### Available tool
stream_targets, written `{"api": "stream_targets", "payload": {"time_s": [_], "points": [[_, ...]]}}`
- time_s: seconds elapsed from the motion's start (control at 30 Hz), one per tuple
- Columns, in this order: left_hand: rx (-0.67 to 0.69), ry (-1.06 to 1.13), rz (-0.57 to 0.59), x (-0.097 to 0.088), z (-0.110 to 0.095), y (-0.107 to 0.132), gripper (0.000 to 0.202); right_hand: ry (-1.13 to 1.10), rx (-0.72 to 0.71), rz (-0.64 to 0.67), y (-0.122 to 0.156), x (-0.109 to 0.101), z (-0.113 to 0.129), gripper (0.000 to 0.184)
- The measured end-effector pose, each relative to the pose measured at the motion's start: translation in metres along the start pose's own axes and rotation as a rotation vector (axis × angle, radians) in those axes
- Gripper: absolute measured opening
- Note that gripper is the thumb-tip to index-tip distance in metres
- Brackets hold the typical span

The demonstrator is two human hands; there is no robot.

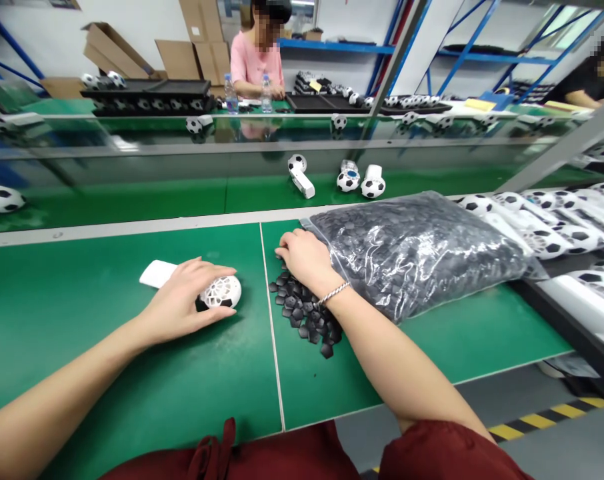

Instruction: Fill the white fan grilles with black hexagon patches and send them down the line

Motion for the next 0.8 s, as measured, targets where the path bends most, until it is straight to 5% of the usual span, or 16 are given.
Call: {"api": "stream_targets", "payload": {"time_s": [0.17,0.4,0.63,0.8], "points": [[0.103,0.034,0.104,-0.001,0.001,-0.002,0.057,0.082,-0.003,0.047,-0.008,0.011,-0.016,0.014],[-0.170,-0.169,0.041,-0.011,0.002,0.004,0.066,-0.053,-0.062,0.134,0.001,0.006,-0.001,0.007],[0.047,0.162,0.158,-0.010,0.005,0.007,0.055,-0.472,-0.220,0.242,0.018,0.004,0.037,0.009],[-0.008,0.242,0.100,-0.003,0.000,0.007,0.053,-0.556,-0.320,0.322,0.031,0.009,0.055,0.006]]}}
Point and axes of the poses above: each hand's wrist, its own y-axis away from the middle knuckle, its own x-axis out of the palm, z = x × y, the point moved 4 cm from there along -y, towards the middle knuckle, and after that the axes turned 13 degrees about -y, right-handed, at the moved point
